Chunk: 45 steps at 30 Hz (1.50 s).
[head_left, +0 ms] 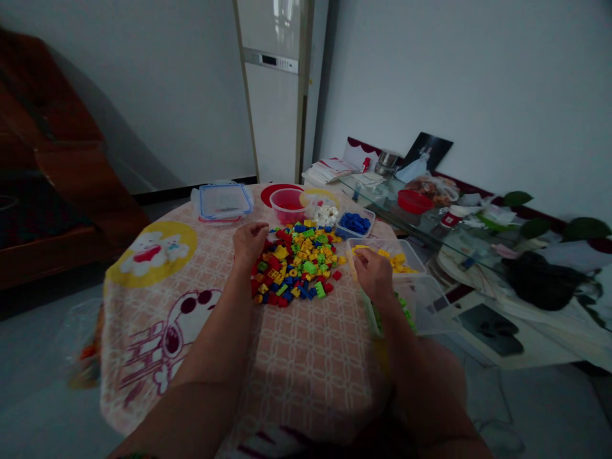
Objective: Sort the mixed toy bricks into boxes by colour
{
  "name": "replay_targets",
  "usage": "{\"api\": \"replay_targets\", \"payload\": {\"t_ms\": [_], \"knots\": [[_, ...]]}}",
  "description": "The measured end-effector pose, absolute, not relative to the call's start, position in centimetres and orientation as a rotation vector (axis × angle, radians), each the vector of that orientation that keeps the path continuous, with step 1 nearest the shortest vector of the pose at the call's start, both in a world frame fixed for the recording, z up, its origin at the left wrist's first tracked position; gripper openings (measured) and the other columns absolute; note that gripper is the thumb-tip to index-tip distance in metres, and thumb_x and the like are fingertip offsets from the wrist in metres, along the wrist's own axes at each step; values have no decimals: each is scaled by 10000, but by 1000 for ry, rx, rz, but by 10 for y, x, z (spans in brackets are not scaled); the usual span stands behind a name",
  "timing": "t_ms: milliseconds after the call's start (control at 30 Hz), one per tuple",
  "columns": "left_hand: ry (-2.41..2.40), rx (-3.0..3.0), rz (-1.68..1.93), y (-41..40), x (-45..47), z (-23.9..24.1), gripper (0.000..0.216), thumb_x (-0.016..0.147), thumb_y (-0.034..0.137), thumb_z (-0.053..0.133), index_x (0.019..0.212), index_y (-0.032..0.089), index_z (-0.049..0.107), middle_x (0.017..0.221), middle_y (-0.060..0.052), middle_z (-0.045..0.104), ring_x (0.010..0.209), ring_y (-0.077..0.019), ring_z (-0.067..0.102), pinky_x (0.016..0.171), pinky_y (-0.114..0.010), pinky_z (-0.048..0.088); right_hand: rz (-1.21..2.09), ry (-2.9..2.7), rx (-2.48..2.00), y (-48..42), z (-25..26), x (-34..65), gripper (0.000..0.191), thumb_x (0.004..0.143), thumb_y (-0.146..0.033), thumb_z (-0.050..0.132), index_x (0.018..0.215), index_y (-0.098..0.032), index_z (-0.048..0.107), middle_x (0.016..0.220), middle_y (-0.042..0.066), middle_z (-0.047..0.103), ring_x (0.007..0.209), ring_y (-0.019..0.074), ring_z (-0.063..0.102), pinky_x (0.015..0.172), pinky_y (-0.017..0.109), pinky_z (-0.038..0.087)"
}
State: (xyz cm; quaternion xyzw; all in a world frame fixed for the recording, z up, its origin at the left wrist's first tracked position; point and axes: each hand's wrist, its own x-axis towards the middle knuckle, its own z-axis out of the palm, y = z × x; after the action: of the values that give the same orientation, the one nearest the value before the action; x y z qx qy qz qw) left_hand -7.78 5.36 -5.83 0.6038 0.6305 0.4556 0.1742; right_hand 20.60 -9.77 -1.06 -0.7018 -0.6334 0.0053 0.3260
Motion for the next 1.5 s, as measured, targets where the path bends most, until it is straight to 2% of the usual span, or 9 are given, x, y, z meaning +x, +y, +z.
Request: {"api": "replay_targets", "payload": {"t_ms": [133,333,433,567,700,800,1033,1333,1500], "knots": [[1799,1814,1305,36,-74,-54,375,831,303,555,1072,156,802,1059,-80,800,957,-235,716,936,-335,541,-60,-1789,-2008,-103,-5,232,278,909,-219,536,1038,-184,780,985,115,789,906,229,705,804,297,472],[1952,1809,1357,-7,-75,-80,351,841,276,537,1061,170,790,1188,-102,759,1100,-274,687,1024,-384,508,28,-1882,-1946,-100,-6,262,306,918,-183,503,990,-192,801,1031,83,791,947,197,695,836,270,458],[2061,1694,1385,-26,-76,-93,360,869,312,522,1083,168,773,1172,-115,749,1093,-283,679,990,-400,517,88,-1879,-2009,-97,-7,265,279,924,-242,536,928,-194,811,972,70,797,911,191,698,790,265,452],[2118,1588,1443,-39,-77,-94,396,933,384,446,1064,158,744,1143,-131,740,1069,-271,660,947,-381,506,76,-2001,-2084,-95,-10,254,253,923,-315,595,919,-187,812,997,93,795,939,204,698,747,271,432],[2125,1631,1336,-41,-77,-86,412,968,389,370,912,168,713,1023,-142,740,973,-255,653,859,-344,489,47,-2127,-2107,-92,-20,242,207,901,-220,613,941,-144,802,1017,141,785,972,217,695,762,273,425],[2119,1646,1299,-40,-77,-84,429,978,399,350,878,172,700,1001,-148,736,942,-252,649,826,-335,479,21,-2190,-2071,-89,-24,240,213,913,-177,586,926,-127,792,989,158,778,956,217,688,767,274,414],[2127,1580,1343,-39,-76,-87,441,973,409,369,1019,164,733,1076,-154,741,1027,-277,660,897,-362,489,4,-2347,-1956,-90,-19,236,270,930,-119,502,899,-94,769,981,161,752,932,207,653,778,276,388],[2036,1540,1434,-36,-77,-90,454,955,398,407,1175,154,721,1207,-148,732,1138,-274,657,1023,-387,481,114,-2427,-1613,-88,-29,237,257,909,-102,487,843,-111,735,929,133,725,900,208,612,810,280,391],[2054,1577,1511,-41,-74,-92,435,927,385,470,1203,137,698,1236,-159,718,1146,-273,655,1041,-397,479,170,-2305,-1632,-95,-31,243,257,926,-132,502,948,-125,758,1027,130,753,970,204,648,842,263,410]]}}
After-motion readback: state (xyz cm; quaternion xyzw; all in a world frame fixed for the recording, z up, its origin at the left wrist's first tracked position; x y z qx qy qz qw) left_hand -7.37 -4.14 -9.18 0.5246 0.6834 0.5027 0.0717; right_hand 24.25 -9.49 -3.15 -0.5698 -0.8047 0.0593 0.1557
